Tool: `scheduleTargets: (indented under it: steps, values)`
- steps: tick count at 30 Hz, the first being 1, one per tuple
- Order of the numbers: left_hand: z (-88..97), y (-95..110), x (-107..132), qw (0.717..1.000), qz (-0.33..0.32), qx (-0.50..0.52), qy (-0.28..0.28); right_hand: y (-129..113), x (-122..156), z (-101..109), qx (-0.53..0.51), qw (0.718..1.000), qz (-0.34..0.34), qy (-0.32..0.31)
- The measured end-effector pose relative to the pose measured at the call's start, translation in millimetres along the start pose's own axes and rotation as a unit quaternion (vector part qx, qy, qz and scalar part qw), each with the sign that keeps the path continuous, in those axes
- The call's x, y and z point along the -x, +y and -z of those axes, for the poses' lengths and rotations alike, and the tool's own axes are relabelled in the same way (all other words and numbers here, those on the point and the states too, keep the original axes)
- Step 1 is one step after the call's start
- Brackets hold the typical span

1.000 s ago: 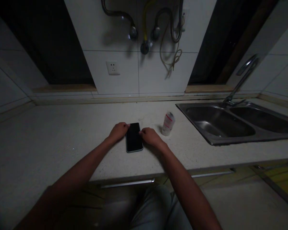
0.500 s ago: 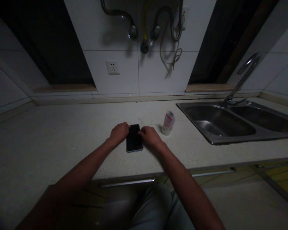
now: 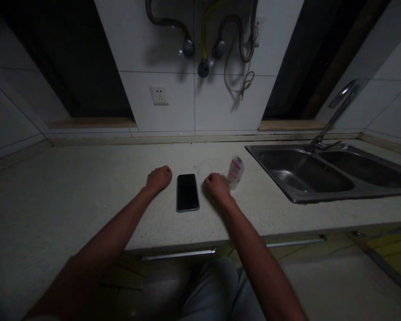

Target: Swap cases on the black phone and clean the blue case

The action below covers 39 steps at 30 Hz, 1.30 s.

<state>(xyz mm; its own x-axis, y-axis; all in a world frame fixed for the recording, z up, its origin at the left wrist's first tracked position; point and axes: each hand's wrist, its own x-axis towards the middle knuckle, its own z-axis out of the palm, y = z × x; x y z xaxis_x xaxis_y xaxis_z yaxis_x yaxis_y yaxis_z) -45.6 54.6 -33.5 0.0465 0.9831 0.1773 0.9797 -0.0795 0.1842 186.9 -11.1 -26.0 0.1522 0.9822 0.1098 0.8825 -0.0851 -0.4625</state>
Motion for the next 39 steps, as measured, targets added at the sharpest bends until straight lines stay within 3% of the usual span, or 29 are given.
scheduleTargets:
  steps: [12, 18, 23, 29, 34, 39]
  values:
    - [2.0, 9.8, 5.1, 1.0, -0.006, 0.009, -0.017, -4.1, 1.6, 3.5, -0.015, 1.0, -0.02, 0.016]
    - [7.7, 25.2, 15.6, 0.993, -0.029, 0.113, -0.025, -9.6, 8.7, 12.8, 0.031, 0.996, -0.026, 0.073]
    - [10.0, 35.8, 24.7, 0.99, -0.022, 0.139, -0.032, -9.6, 13.3, 8.4, 0.089, 0.995, -0.022, 0.032]
    - [13.4, 52.0, 45.8, 0.987, -0.029, 0.134, -0.086, -10.3, 12.5, 2.2, 0.129, 0.992, -0.01, -0.009]
    - [18.6, 53.8, 46.6, 0.962, 0.006, 0.242, -0.125, -11.7, 11.1, -1.9, 0.13, 0.991, 0.015, -0.018]
    - [12.2, 46.7, 36.4, 0.939, 0.01, 0.313, -0.143, -13.0, 13.7, -3.9, 0.114, 0.993, 0.021, 0.011]
